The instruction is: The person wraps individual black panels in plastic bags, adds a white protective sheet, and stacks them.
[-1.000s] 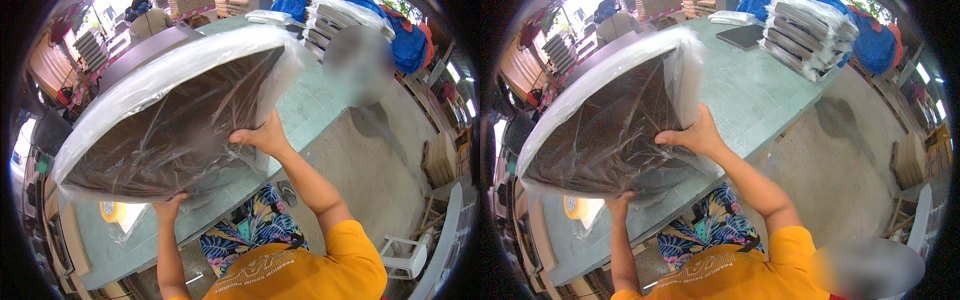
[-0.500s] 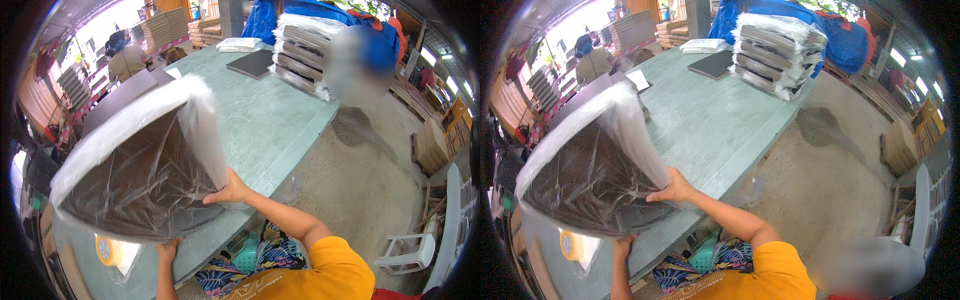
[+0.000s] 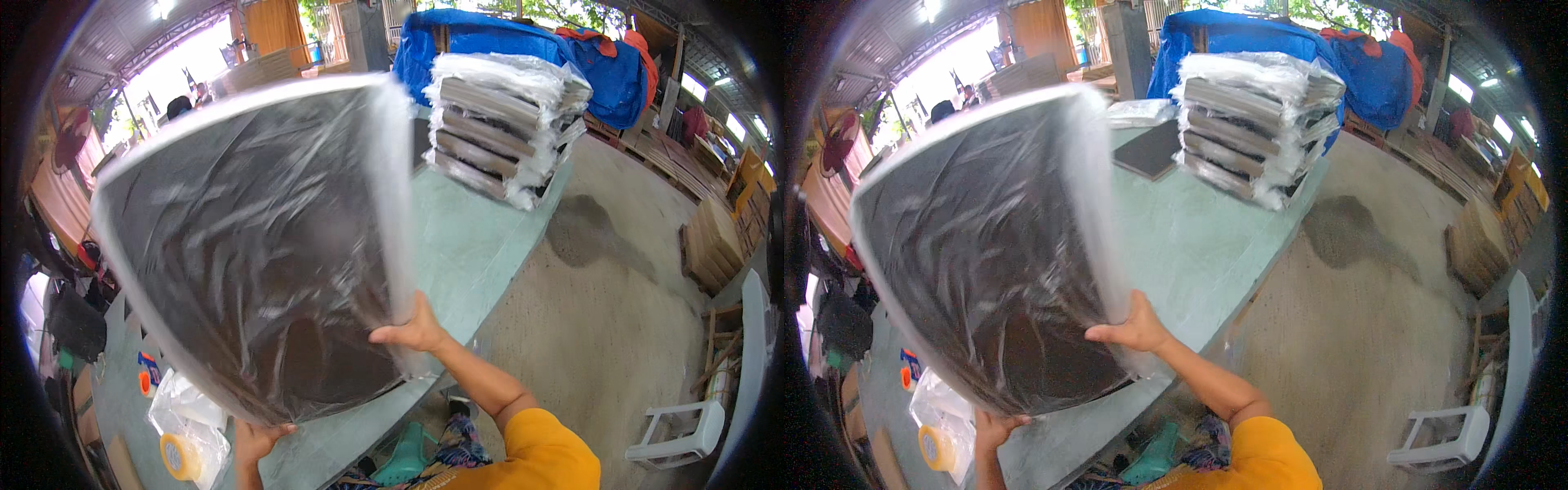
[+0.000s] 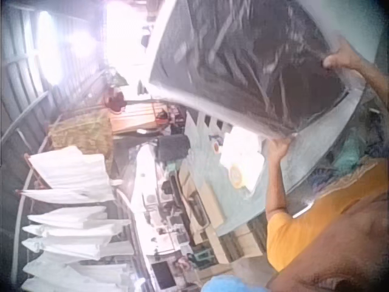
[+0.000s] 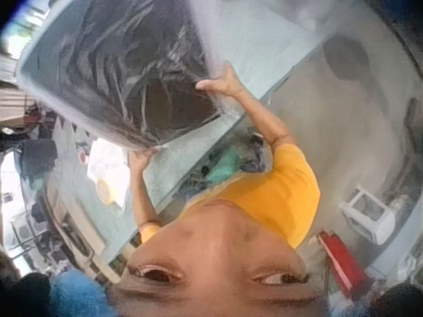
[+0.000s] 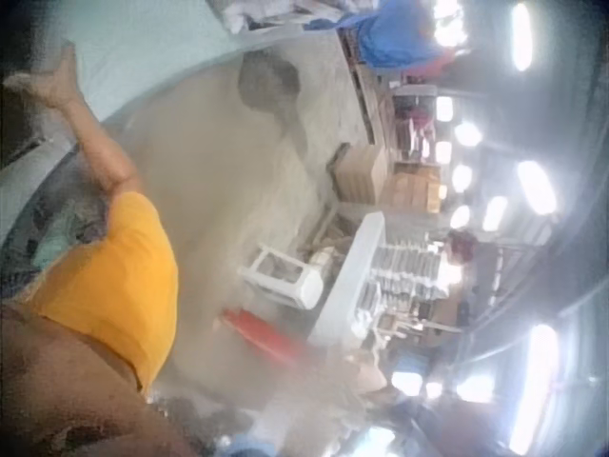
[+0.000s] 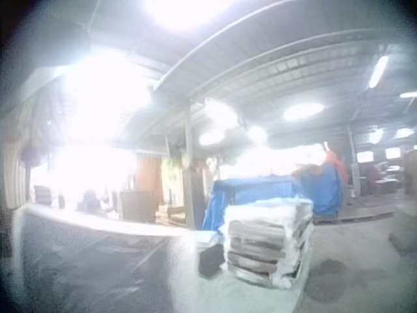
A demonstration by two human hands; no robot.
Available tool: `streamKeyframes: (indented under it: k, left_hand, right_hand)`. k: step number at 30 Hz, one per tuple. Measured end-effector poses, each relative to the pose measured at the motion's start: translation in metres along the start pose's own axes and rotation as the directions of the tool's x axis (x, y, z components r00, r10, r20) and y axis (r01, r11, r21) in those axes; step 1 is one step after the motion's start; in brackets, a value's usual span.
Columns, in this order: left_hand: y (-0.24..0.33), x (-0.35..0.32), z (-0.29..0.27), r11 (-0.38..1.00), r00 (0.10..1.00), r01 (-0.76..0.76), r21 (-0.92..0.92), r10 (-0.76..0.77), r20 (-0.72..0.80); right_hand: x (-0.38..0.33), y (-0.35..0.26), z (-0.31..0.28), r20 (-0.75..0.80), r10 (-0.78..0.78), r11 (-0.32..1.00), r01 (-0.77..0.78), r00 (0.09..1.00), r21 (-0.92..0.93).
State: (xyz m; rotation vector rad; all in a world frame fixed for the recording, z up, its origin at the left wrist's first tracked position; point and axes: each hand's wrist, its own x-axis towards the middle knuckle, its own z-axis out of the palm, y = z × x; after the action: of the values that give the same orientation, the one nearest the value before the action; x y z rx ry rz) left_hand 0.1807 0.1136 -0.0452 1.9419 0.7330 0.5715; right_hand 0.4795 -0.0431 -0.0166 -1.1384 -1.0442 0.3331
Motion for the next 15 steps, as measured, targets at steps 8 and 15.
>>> streamKeyframes:
  k: [8,15]
  left_hand:
    - [0.253,0.18,0.085,0.912,0.983,-0.06,-0.405,0.124,0.134]
    - [0.411,0.332,0.173,0.662,0.84,-0.374,-0.65,0.538,0.065]
  right_hand:
    - [0.097,-0.103,-0.219,-0.477,-0.117,0.987,0.048,0.871,-0.155]
    - [0.254,-0.211,-0.353,-0.519,0.001,0.988,0.078,0.855,0.132]
